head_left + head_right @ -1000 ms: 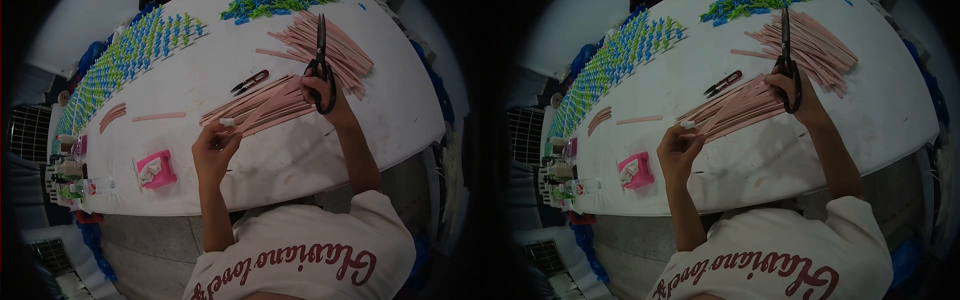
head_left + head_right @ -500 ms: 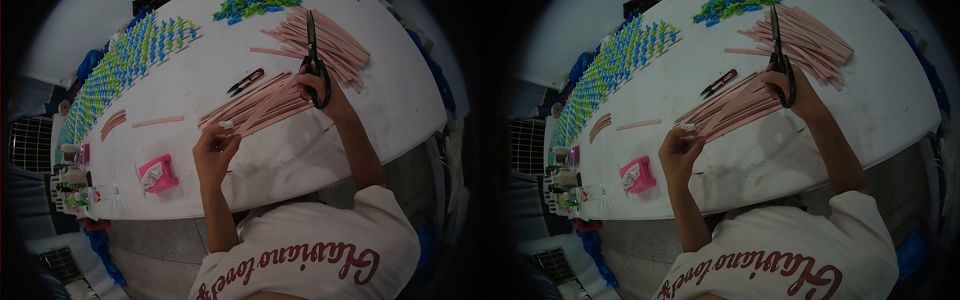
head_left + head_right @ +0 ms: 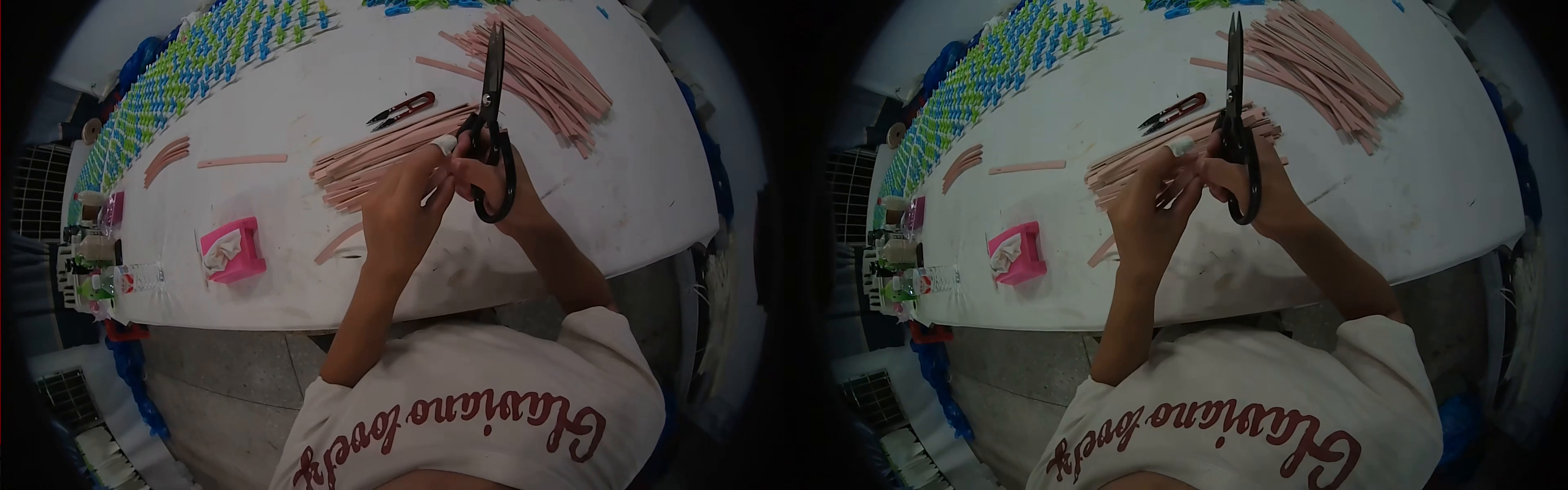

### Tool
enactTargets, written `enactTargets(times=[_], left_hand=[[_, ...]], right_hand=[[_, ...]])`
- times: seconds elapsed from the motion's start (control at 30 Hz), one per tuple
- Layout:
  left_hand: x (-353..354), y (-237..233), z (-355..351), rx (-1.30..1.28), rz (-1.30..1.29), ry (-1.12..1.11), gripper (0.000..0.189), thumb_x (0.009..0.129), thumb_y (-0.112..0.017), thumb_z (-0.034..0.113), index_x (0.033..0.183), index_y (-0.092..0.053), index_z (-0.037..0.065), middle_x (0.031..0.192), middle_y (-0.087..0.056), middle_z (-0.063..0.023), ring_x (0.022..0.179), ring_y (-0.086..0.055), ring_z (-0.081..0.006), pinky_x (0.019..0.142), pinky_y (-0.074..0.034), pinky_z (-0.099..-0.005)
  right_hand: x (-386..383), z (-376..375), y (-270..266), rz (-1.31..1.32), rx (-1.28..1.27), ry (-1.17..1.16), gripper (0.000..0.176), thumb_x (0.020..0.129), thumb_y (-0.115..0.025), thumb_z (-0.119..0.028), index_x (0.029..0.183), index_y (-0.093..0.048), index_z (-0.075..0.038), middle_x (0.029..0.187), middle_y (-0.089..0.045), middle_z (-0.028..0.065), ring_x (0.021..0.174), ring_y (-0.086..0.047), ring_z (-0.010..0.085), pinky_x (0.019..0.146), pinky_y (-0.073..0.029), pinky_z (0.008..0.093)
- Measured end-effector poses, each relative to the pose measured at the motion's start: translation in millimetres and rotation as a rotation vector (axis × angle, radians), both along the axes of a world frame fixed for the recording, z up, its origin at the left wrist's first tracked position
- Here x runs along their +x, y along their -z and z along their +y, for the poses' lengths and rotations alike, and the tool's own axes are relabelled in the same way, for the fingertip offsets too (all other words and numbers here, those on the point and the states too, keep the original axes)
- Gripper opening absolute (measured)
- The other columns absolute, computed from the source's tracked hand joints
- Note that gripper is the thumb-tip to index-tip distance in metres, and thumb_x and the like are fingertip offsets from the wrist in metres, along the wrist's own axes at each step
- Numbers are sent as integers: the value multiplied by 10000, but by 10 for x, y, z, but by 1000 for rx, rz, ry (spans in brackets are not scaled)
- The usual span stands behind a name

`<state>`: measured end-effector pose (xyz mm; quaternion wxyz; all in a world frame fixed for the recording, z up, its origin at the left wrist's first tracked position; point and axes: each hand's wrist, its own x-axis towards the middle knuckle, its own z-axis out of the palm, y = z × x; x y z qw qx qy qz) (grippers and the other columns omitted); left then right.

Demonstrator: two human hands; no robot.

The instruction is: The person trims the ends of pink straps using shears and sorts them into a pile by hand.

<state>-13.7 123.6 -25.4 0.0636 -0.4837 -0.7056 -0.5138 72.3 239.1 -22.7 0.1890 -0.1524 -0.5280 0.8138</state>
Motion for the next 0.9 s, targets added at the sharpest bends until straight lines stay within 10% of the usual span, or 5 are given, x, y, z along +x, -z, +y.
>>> enactTargets(times=[0.9], left_hand=[[-59, -25, -30, -27, 235, -15, 281, 667, -681, 75, 921, -562, 64, 603, -559, -41, 542, -550, -186, 498, -419, -299]], right_hand=[[-22, 81, -57, -125, 138, -14, 136, 728, -537, -44, 815, -433, -35, 614, -412, -2, 496, -366, 57, 433, -290, 201]])
